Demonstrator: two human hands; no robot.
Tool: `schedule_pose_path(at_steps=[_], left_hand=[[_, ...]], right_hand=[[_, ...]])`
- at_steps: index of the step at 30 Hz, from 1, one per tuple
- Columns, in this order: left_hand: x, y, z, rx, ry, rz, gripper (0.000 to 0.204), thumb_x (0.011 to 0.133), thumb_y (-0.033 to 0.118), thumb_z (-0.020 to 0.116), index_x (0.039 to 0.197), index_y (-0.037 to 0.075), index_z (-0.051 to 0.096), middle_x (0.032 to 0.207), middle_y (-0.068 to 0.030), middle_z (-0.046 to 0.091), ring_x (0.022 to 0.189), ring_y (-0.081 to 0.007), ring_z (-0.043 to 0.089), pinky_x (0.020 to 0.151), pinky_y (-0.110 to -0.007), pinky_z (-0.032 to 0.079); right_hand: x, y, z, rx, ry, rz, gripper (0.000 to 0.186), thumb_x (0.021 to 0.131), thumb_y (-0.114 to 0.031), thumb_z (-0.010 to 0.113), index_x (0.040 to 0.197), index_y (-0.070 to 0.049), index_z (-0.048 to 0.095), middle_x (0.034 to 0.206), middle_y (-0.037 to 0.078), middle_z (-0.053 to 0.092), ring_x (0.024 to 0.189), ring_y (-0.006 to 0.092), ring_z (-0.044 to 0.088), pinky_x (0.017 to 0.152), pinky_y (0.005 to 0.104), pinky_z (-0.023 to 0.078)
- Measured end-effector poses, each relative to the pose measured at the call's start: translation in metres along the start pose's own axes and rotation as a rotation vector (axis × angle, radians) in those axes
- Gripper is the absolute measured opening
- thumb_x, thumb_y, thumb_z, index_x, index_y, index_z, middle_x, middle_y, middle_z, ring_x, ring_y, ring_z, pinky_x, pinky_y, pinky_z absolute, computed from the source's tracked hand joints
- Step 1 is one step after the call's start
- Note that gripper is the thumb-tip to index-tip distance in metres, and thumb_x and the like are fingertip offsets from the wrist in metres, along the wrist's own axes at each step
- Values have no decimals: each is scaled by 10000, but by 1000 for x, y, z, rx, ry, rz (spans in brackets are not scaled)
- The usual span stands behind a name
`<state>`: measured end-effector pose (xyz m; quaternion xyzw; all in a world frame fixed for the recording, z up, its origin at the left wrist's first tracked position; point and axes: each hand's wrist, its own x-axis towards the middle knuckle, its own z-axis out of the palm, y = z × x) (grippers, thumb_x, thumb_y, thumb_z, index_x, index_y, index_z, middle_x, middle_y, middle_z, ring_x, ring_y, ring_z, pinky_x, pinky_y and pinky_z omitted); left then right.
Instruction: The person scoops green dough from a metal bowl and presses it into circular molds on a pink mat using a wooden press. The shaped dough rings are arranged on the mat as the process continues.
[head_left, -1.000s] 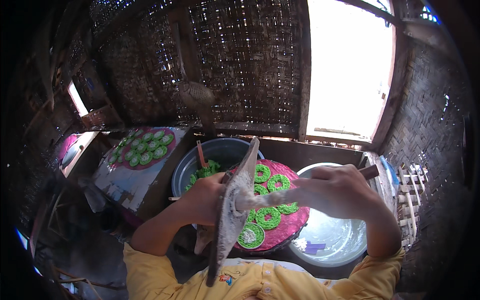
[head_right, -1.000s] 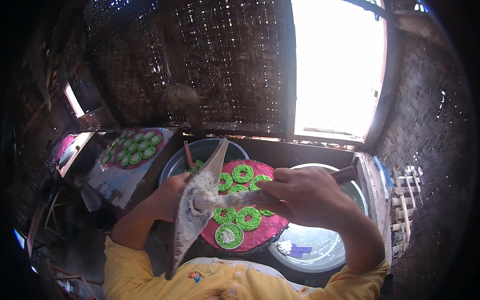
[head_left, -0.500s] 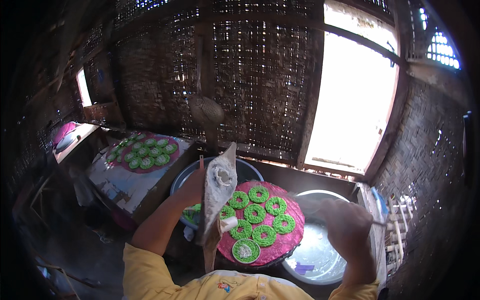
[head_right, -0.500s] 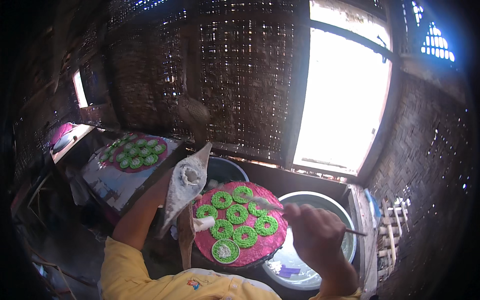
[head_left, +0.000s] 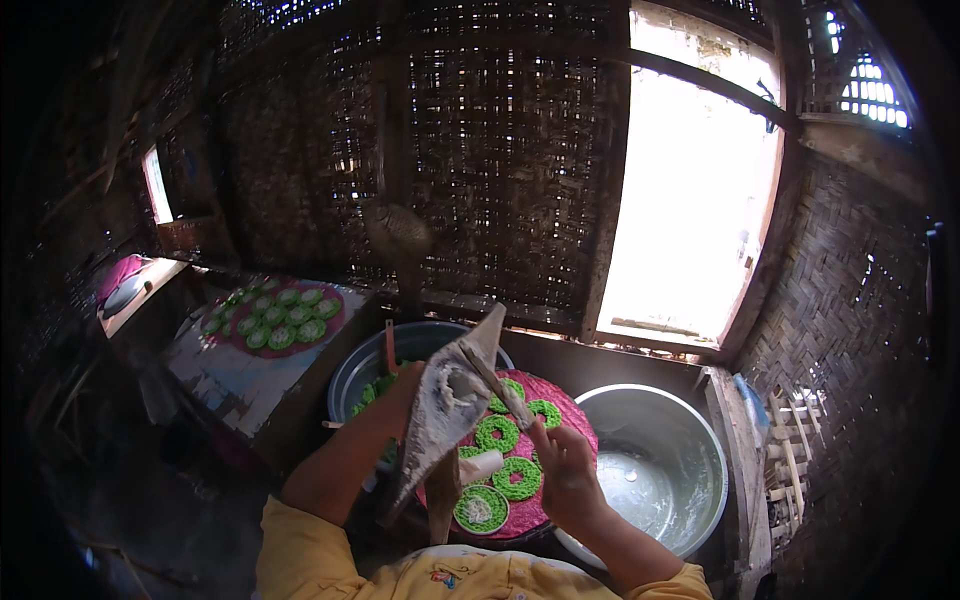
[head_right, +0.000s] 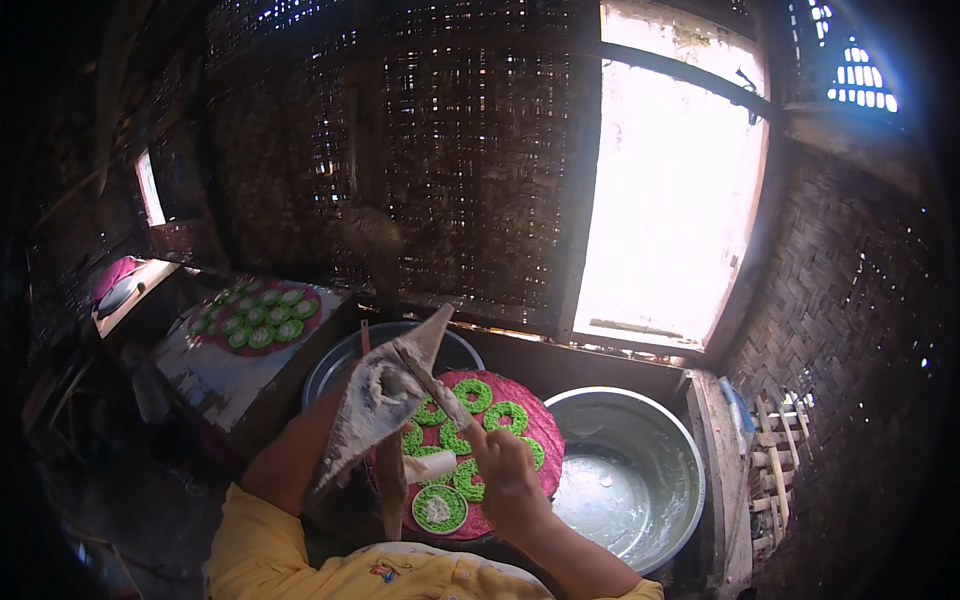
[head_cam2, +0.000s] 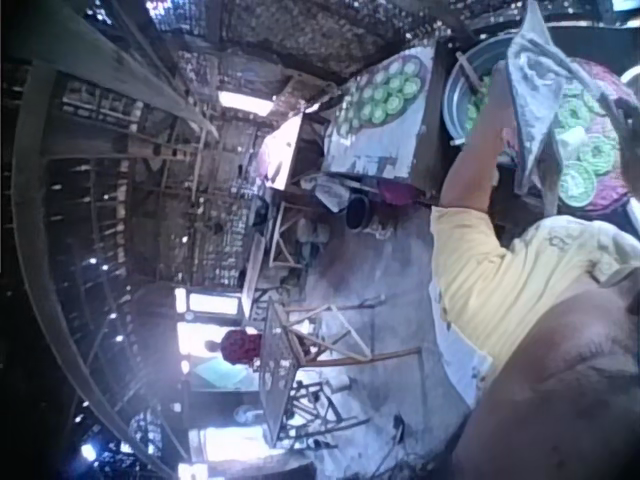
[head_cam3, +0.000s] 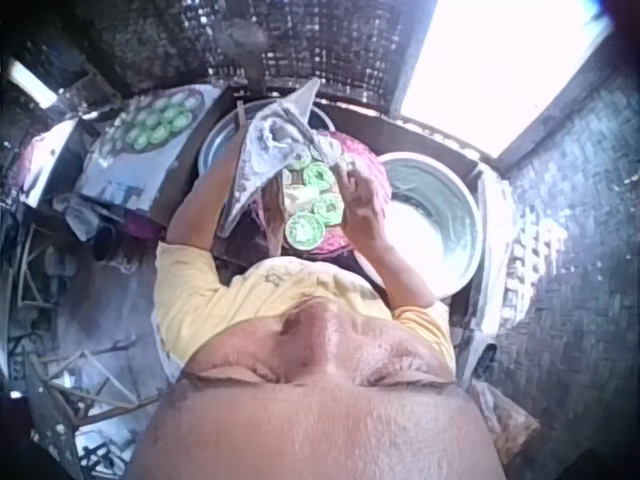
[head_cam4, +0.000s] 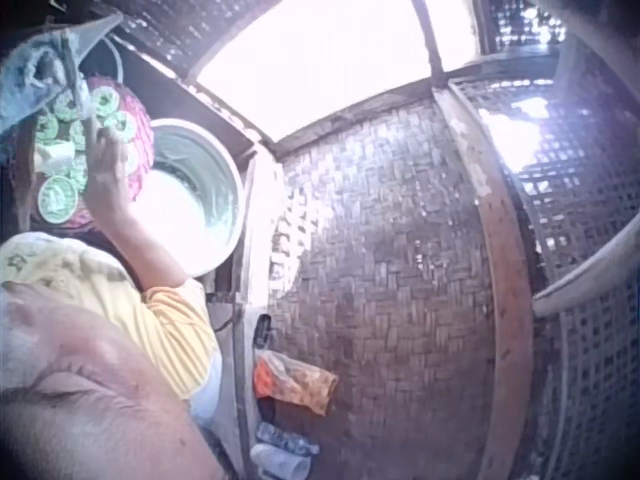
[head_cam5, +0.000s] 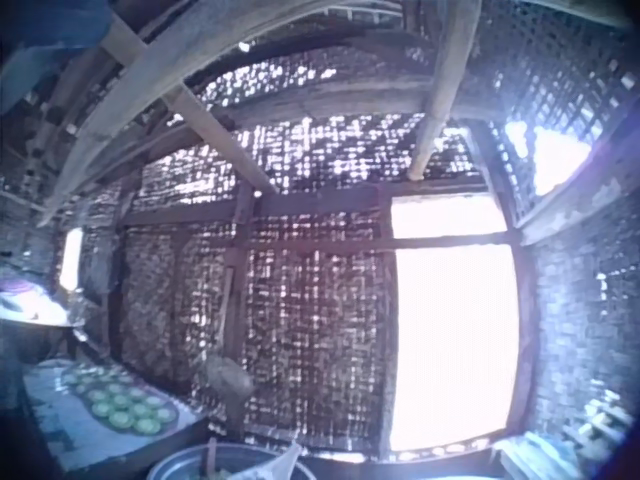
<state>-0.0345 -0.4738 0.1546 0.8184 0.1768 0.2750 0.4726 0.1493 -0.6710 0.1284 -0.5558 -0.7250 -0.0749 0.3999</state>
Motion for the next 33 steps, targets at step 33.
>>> schedule_pose_path(at_steps=[33], left_hand=[[3, -21, 2, -43, -94, 50, 442, 719, 111, 698, 1117, -4, 544, 999, -81, 633, 894, -138, 610, 795, -276, 482]], right_hand=[[-8, 47, -18, 444, -9, 297, 184, 805, -67, 641, 970, 15, 637, 667, 106, 599, 564, 110, 565, 512, 257, 438]])
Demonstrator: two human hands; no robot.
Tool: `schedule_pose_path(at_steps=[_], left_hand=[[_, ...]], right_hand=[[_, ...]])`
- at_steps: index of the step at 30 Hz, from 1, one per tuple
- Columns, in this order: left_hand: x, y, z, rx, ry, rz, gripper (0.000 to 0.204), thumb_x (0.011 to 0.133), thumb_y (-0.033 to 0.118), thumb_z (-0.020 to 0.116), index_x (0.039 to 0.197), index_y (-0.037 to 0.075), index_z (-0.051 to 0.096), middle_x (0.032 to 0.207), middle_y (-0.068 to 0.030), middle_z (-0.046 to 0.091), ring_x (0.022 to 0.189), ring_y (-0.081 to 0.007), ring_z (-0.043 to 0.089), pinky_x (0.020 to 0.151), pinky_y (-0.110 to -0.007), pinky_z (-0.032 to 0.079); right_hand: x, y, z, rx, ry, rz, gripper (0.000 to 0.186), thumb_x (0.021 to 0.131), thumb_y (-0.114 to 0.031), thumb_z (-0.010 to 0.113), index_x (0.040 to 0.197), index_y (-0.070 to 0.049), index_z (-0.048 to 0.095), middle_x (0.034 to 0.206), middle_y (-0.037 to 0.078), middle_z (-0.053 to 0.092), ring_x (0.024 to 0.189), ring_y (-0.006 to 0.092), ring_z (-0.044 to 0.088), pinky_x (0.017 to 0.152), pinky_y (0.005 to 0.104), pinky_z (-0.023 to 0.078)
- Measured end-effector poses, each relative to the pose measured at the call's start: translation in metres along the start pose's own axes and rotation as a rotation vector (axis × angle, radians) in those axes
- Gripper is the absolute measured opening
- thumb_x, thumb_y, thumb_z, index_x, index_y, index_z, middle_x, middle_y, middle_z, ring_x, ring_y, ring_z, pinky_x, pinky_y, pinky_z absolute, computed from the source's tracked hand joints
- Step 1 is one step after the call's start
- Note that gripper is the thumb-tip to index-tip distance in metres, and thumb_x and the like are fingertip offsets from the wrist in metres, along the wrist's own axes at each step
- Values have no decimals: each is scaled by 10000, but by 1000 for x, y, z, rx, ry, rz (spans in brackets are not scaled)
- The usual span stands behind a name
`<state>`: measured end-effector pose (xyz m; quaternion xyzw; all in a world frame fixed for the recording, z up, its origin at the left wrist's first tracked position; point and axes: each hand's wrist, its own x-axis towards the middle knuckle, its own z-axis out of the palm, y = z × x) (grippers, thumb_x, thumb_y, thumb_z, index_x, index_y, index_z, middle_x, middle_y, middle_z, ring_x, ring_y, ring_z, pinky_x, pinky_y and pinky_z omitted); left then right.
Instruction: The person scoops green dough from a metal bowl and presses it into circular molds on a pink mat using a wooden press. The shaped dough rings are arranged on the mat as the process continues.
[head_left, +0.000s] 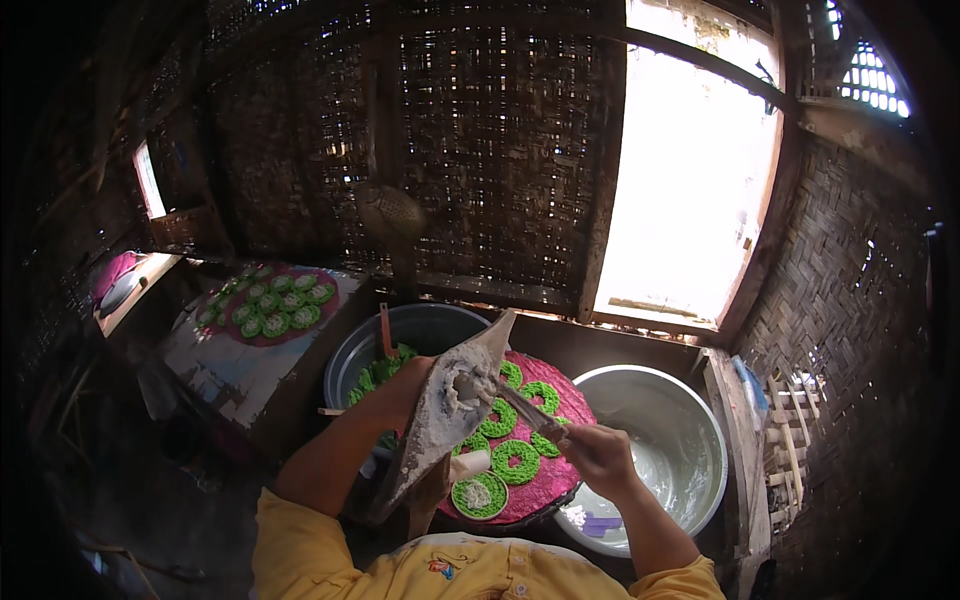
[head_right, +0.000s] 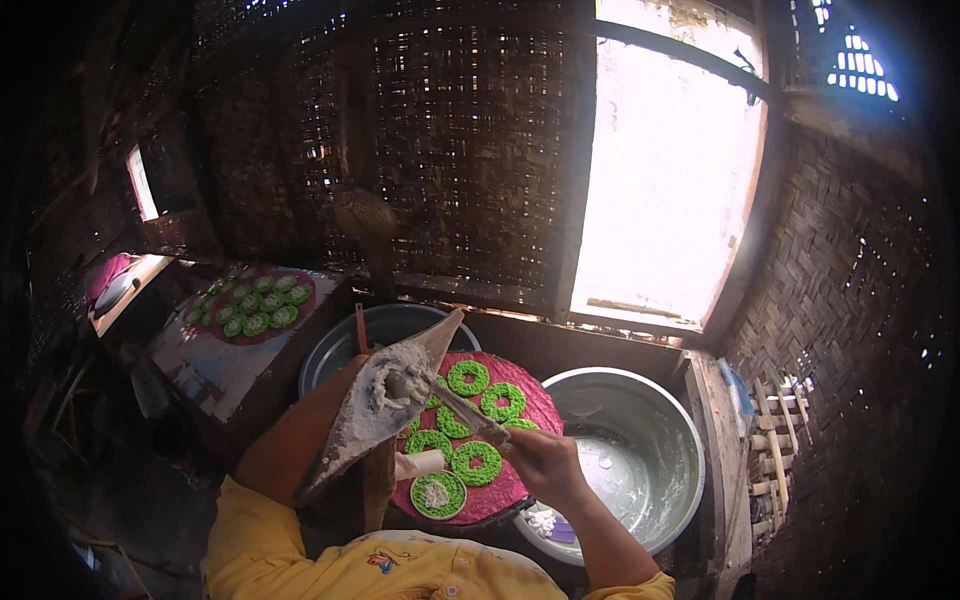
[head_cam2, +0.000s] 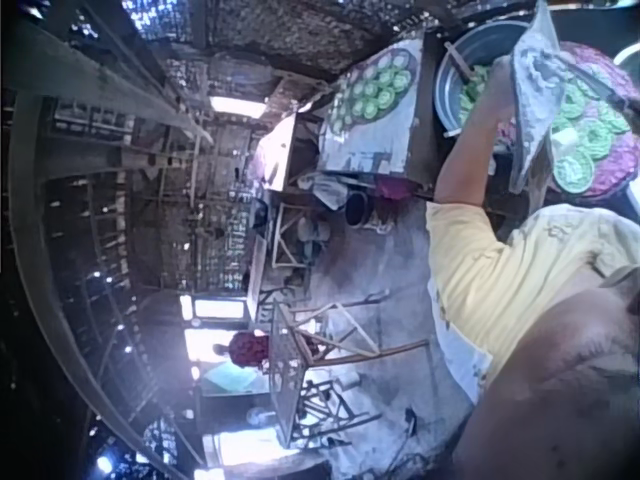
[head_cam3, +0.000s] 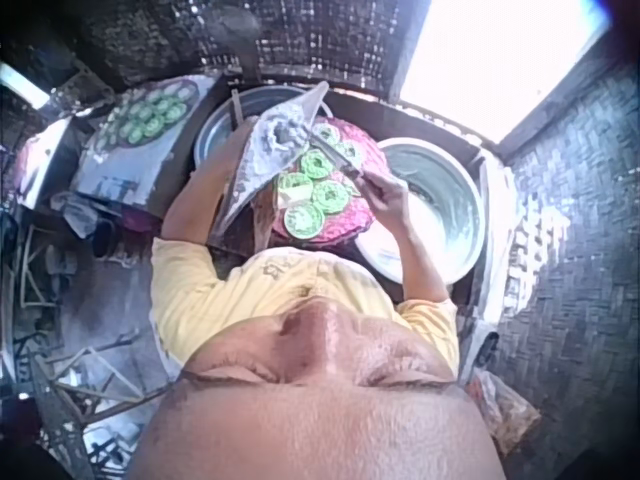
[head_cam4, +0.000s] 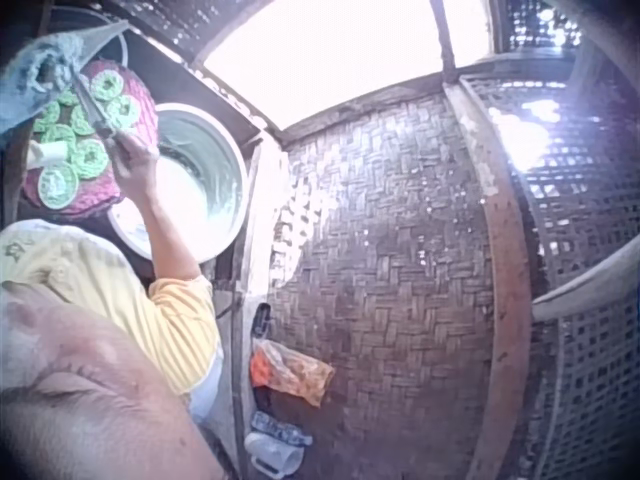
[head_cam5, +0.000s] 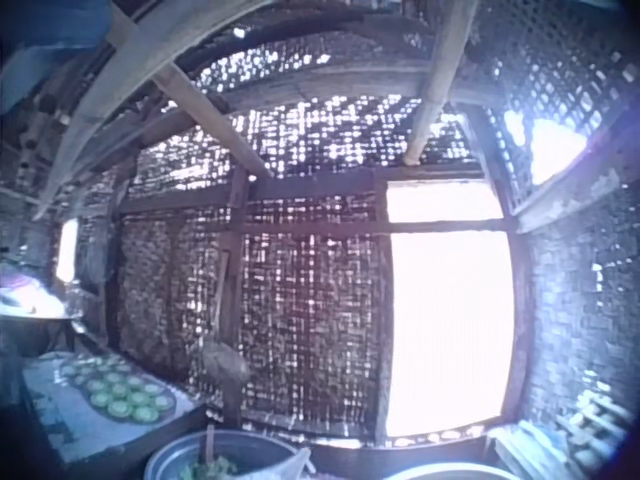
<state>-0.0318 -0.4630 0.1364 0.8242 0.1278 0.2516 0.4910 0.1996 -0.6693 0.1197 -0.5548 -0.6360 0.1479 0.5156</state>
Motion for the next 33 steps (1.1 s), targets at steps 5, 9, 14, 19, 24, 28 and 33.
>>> schedule_pose_path(at_steps=[5, 9, 14, 19, 24, 28, 33], left_hand=[[2, 10, 10, 127, 30, 32, 421, 719, 111, 694, 1098, -9, 553, 984, -84, 636, 896, -146, 616, 792, -273, 480], [1, 9, 10, 263, 18, 52, 460, 672, 134, 718, 1075, -16, 555, 958, -110, 641, 898, -168, 623, 786, -284, 470], [4, -2, 6, 107, 43, -100, 474, 654, 151, 730, 1065, -11, 560, 958, -133, 641, 902, -201, 629, 786, -306, 474], [5, 4, 9, 170, 26, 36, 454, 666, 146, 718, 1063, -5, 558, 960, -131, 636, 898, -220, 630, 778, -306, 476], [4, 16, 17, -31, -18, -68, 407, 719, 97, 679, 1091, -3, 548, 980, -88, 617, 877, -133, 591, 793, -281, 471], [3, 19, 14, -490, -6, -293, 292, 802, 34, 596, 1085, -15, 550, 966, -52, 608, 833, -80, 564, 769, -267, 481], [3, 24, 11, -918, 68, -509, 208, 867, 69, 526, 1050, -21, 569, 910, -54, 609, 795, -90, 577, 731, -276, 499]], right_hand=[[-13, -2, -4, 99, -142, 173, 182, 817, -74, 632, 986, -5, 640, 679, 105, 605, 568, 109, 556, 519, 261, 436], [-15, 2, -3, 102, -142, 158, 188, 832, -84, 620, 1002, -8, 641, 675, 82, 601, 566, 105, 560, 508, 249, 432], [-24, -3, 9, -60, 5, -68, 184, 844, -88, 611, 1002, -2, 651, 617, 31, 574, 517, 65, 524, 468, 239, 415], [-19, -7, 5, 118, -111, 25, 177, 812, -56, 631, 976, 8, 649, 653, 66, 595, 557, 103, 552, 499, 263, 433], [-2, -6, 9, -86, 52, -117, 193, 781, -50, 654, 963, 15, 636, 665, 125, 599, 551, 203, 594, 493, 309, 455], [-8, -8, 18, -152, 101, -287, 192, 752, -10, 660, 938, 17, 624, 671, 127, 605, 544, 223, 594, 482, 294, 447], [-18, -8, 16, -12, -27, -161, 181, 750, -7, 668, 928, 7, 643, 667, 109, 601, 535, 180, 589, 475, 281, 447]])
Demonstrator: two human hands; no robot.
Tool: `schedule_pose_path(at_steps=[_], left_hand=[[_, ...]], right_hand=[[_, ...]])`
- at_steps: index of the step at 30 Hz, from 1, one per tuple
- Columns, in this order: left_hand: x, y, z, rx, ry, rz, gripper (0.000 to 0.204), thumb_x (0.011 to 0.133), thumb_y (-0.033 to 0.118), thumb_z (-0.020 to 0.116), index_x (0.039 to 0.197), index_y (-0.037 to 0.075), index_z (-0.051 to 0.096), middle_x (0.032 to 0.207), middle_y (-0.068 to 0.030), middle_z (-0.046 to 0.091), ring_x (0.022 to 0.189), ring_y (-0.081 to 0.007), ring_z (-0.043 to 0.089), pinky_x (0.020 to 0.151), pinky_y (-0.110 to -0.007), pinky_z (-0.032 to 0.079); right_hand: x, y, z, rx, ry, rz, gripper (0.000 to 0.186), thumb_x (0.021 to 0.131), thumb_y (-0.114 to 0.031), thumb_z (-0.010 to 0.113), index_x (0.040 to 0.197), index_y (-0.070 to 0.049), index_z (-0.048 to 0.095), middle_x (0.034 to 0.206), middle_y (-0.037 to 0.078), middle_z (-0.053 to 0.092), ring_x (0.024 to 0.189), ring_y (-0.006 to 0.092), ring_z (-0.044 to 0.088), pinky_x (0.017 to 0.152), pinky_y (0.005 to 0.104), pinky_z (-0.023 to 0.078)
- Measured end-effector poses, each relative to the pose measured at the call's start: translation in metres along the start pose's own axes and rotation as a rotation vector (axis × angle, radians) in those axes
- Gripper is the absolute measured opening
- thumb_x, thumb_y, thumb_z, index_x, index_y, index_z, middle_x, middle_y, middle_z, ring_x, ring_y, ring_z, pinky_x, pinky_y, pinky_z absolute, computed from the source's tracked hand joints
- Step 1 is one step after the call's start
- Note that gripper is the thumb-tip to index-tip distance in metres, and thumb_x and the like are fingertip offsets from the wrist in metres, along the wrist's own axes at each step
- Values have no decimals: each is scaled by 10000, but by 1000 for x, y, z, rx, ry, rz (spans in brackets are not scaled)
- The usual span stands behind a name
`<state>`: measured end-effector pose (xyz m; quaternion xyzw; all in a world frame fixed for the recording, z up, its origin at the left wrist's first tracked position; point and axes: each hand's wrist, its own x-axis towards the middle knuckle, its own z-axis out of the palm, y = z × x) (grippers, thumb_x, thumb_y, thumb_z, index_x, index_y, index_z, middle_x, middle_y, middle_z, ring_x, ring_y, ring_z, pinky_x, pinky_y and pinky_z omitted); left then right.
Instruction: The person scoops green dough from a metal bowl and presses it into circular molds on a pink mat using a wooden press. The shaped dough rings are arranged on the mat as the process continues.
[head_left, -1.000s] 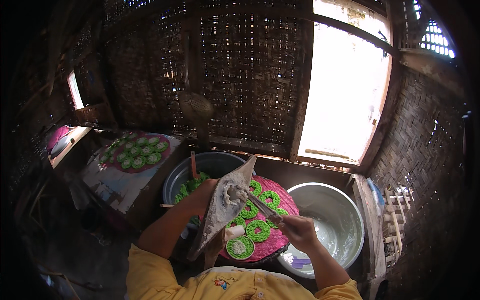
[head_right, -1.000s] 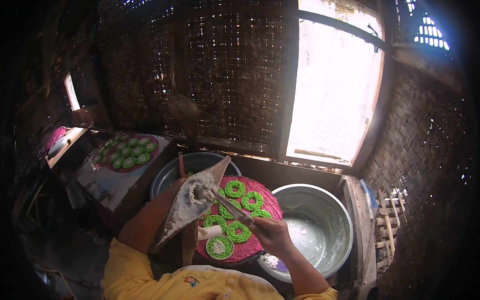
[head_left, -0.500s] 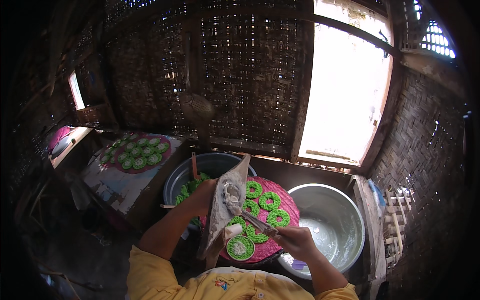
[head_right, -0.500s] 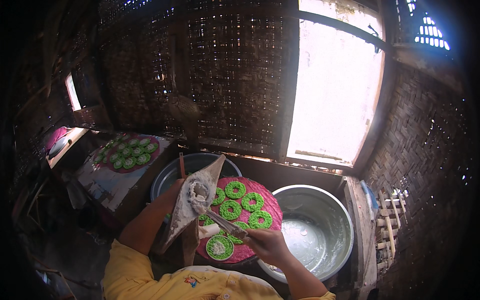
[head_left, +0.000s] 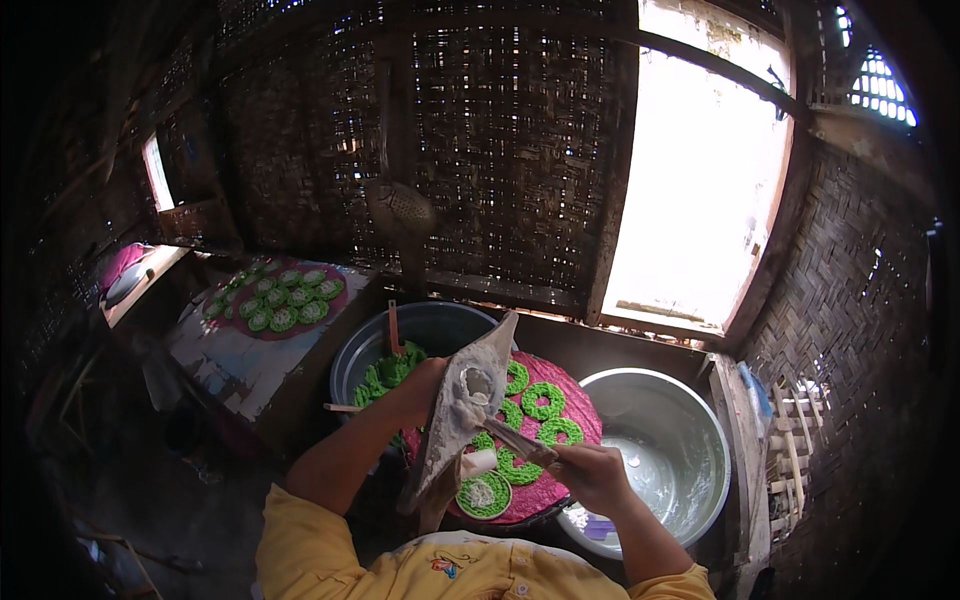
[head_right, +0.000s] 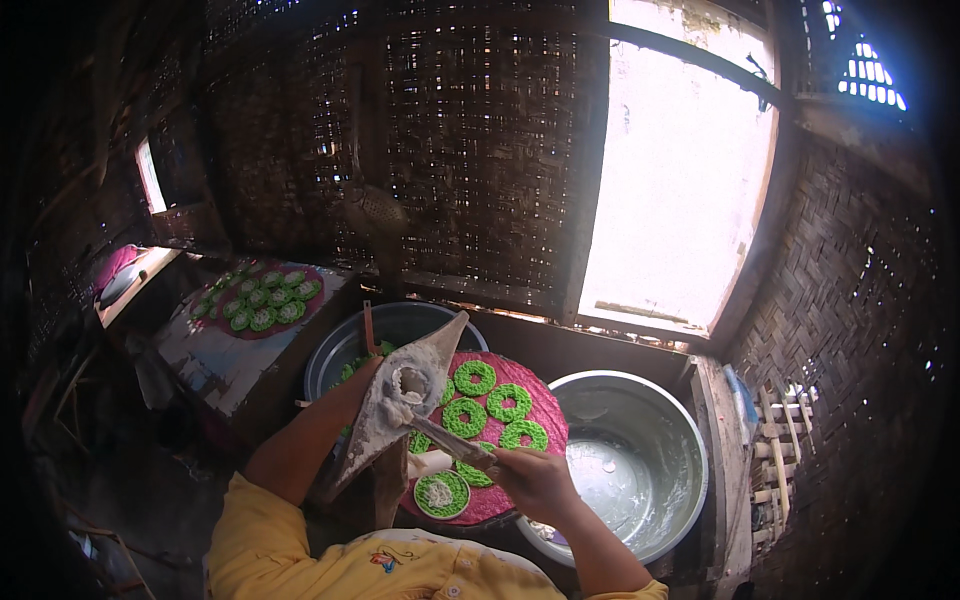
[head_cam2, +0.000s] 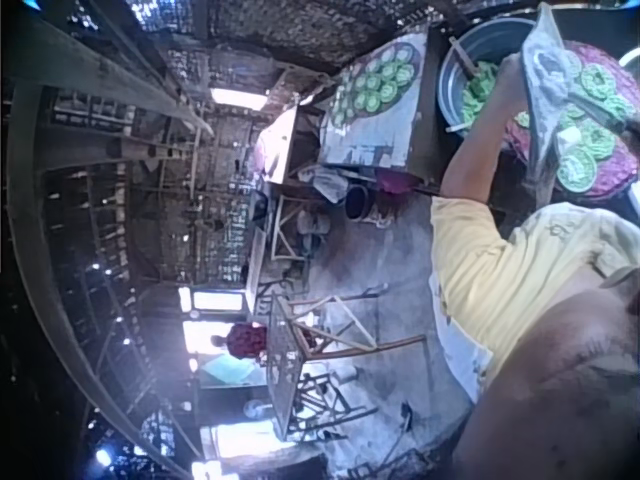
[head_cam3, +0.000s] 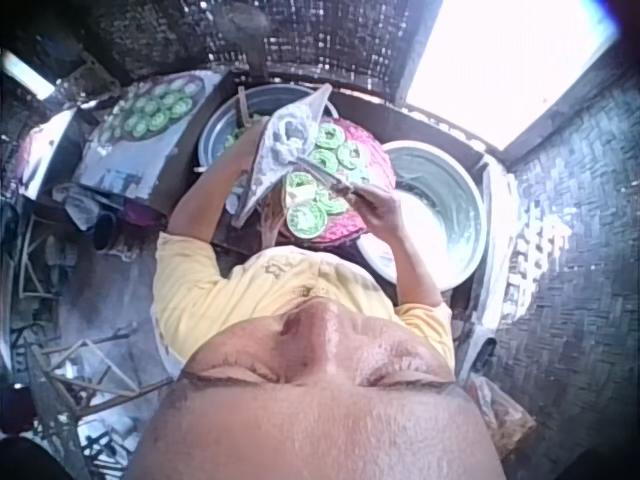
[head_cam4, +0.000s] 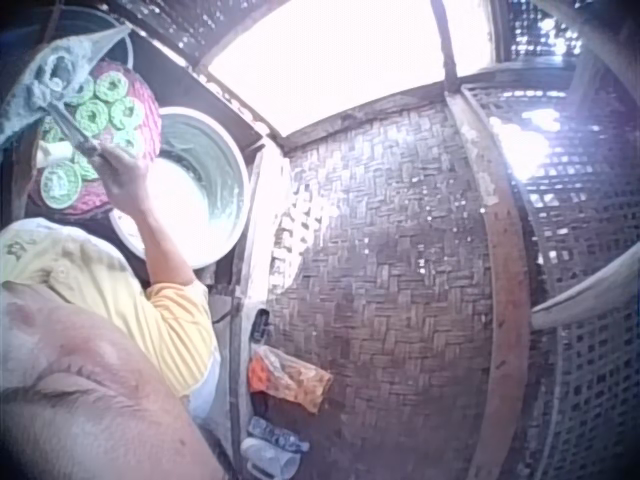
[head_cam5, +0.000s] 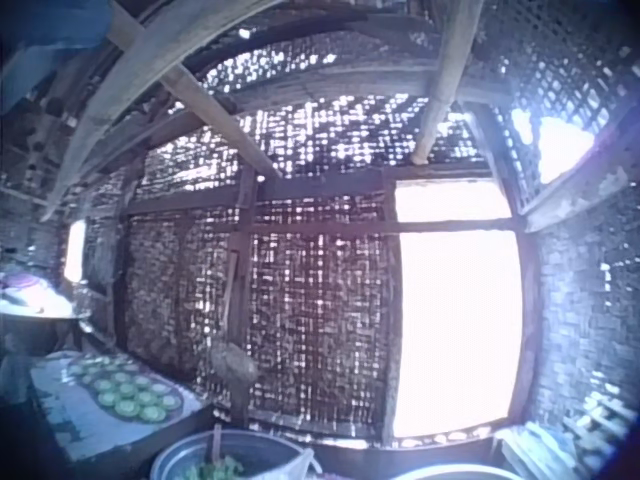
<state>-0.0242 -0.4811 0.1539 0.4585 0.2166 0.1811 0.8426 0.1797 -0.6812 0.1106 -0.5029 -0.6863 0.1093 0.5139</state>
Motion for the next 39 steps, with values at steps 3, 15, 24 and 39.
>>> schedule_pose_path(at_steps=[3, 15, 24, 39], left_hand=[[-1, 0, -1, -27, -60, 6, 220, 906, 109, 460, 1026, -37, 572, 892, -69, 608, 795, -102, 586, 719, -286, 510], [5, 5, 12, 1167, 139, 630, 446, 707, 119, 714, 1106, 4, 549, 973, -83, 620, 861, -139, 599, 789, -272, 488], [29, 0, -65, 731, -8, 619, 270, 620, 139, 788, 753, 32, 579, 844, -81, 468, 753, -229, 570, 676, -324, 499], [63, -8, -33, 917, -241, 580, 314, 477, 2, 787, 720, 40, 593, 845, -71, 483, 682, -215, 590, 631, -306, 522]], right_hand=[[4, 3, -6, 78, 69, 140, 160, 772, -2, 645, 932, 6, 649, 644, 93, 580, 558, 126, 581, 479, 267, 441], [0, 30, -33, -455, -17, -194, 491, 702, 46, 612, 1166, -114, 594, 929, 80, 558, 760, 235, 558, 667, 349, 484], [-81, 246, -129, -921, -389, 809, 253, 705, 3, 529, 899, -75, 671, 911, 158, 644, 891, 319, 615, 753, 417, 488], [-153, 338, -50, -754, -1072, 667, 364, 638, -223, 746, 936, -50, 628, 934, 117, 642, 897, 277, 627, 724, 383, 519]])
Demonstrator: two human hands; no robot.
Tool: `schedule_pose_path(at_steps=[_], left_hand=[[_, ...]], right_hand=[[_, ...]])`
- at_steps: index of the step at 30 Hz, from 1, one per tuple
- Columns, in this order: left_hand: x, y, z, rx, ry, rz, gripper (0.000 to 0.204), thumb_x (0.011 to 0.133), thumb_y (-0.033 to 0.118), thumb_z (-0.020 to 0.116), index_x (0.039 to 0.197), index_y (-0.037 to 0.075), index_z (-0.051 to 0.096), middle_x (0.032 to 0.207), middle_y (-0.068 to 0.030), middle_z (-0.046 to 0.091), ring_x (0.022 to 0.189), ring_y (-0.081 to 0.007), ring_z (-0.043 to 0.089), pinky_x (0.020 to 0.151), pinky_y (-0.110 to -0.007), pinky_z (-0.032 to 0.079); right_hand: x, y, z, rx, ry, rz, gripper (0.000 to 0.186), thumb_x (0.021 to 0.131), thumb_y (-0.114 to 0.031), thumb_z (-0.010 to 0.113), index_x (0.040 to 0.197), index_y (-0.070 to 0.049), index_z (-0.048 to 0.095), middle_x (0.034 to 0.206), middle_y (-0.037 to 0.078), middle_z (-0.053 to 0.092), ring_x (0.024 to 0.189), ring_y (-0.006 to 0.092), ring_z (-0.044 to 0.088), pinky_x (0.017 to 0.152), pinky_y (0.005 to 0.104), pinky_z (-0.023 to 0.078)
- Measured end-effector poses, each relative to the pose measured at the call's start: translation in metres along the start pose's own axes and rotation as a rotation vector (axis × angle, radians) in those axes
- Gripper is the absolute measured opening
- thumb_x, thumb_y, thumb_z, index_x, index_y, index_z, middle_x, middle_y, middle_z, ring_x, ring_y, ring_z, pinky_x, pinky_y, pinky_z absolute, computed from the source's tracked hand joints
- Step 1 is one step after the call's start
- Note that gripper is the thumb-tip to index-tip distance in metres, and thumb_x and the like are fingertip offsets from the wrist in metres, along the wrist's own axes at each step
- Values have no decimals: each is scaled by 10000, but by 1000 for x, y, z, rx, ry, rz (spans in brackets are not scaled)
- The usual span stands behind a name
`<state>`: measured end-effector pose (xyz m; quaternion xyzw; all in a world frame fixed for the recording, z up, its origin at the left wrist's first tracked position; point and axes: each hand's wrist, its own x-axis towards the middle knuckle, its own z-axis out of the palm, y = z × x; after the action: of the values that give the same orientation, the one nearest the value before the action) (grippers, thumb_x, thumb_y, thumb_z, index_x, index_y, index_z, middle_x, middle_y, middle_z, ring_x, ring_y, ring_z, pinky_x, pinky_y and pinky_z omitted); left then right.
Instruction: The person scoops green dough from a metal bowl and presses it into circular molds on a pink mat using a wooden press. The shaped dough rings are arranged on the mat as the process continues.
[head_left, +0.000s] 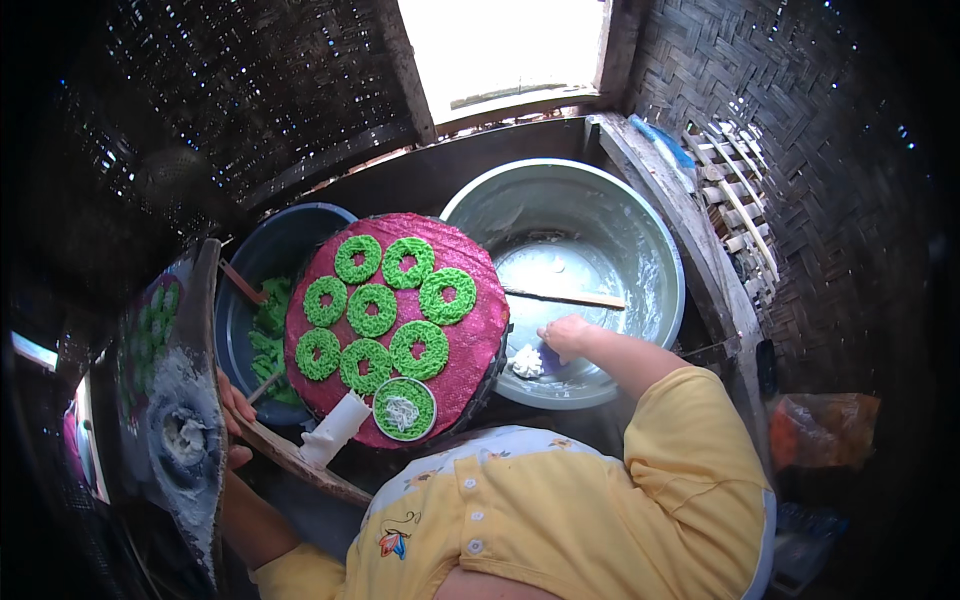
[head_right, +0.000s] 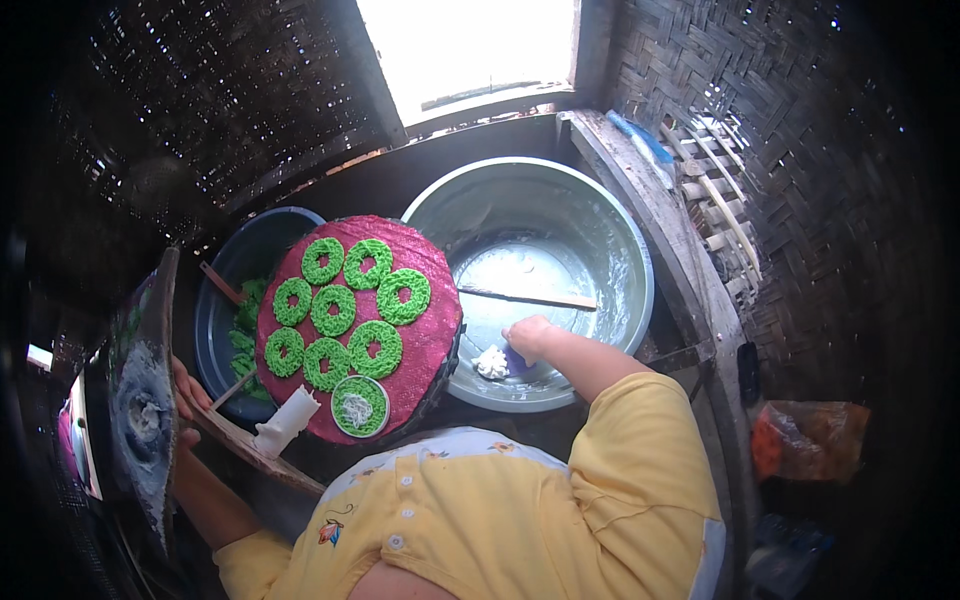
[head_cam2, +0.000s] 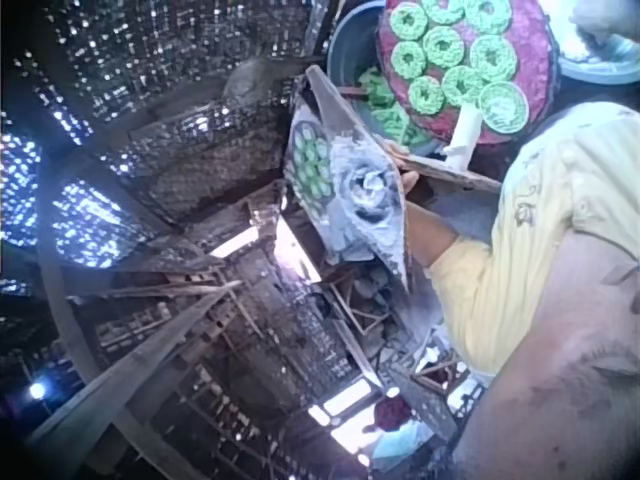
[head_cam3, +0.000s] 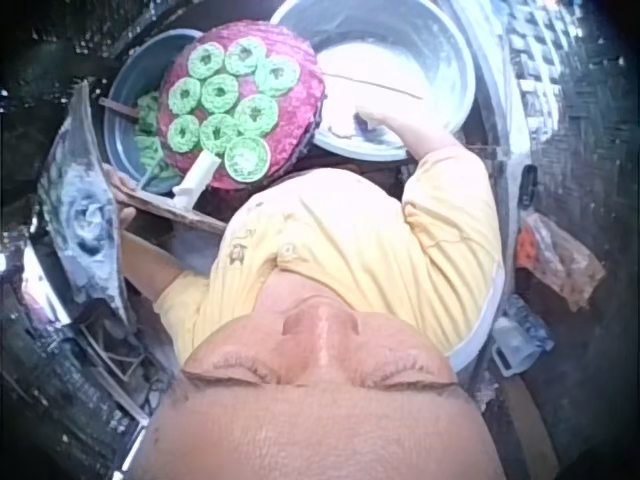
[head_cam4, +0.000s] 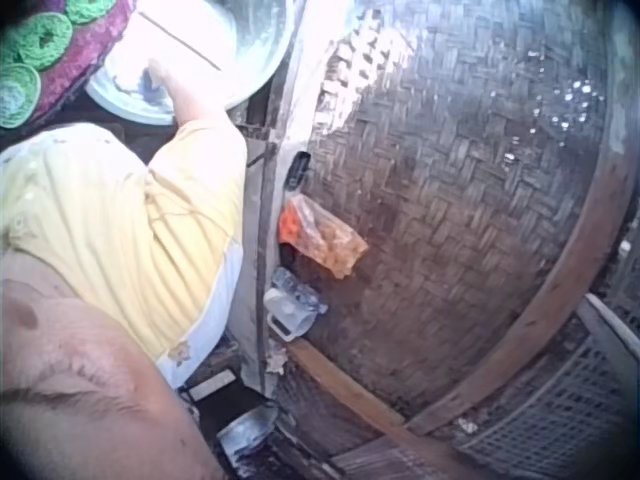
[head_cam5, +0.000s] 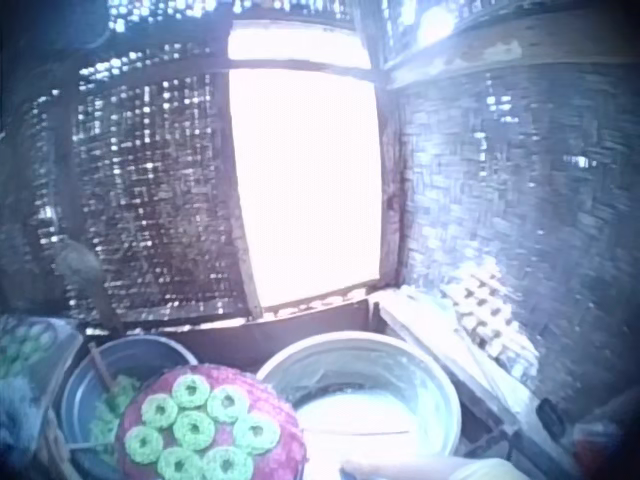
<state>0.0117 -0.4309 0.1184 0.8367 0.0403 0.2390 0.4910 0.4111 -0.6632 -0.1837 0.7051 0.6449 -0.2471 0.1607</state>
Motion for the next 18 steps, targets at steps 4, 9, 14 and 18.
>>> schedule_pose_path(at_steps=[4, 9, 14, 18], left_hand=[[0, 7, 3, -44, 19, 46, 304, 498, 9, 785, 729, 19, 587, 794, -78, 505, 668, -214, 577, 636, -312, 527], [-3, 18, -4, -63, 71, 43, 288, 527, 14, 777, 751, 22, 596, 840, -84, 497, 707, -222, 591, 677, -322, 527], [1, 23, -9, -5, 53, 200, 276, 590, 97, 800, 756, 49, 586, 916, -91, 434, 714, -228, 593, 689, -334, 518], [2, 39, 1, -79, 216, 202, 355, 607, 221, 823, 706, 83, 511, 873, -83, 396, 713, -229, 563, 660, -332, 486]], right_hand=[[-1, 2, 8, -16, -43, -30, 404, 607, -255, 778, 916, -46, 624, 932, 113, 643, 898, 281, 625, 738, 390, 513], [-6, 6, -2, 78, -57, -23, 436, 587, -273, 786, 914, -36, 620, 941, 128, 643, 907, 283, 616, 753, 378, 505], [-8, -6, -4, 104, -47, -1, 472, 584, -290, 788, 946, -37, 622, 946, 130, 645, 886, 281, 621, 761, 360, 503], [-9, -27, 3, -91, -64, -120, 487, 606, -284, 779, 989, -39, 607, 937, 131, 645, 896, 278, 624, 758, 364, 503]])
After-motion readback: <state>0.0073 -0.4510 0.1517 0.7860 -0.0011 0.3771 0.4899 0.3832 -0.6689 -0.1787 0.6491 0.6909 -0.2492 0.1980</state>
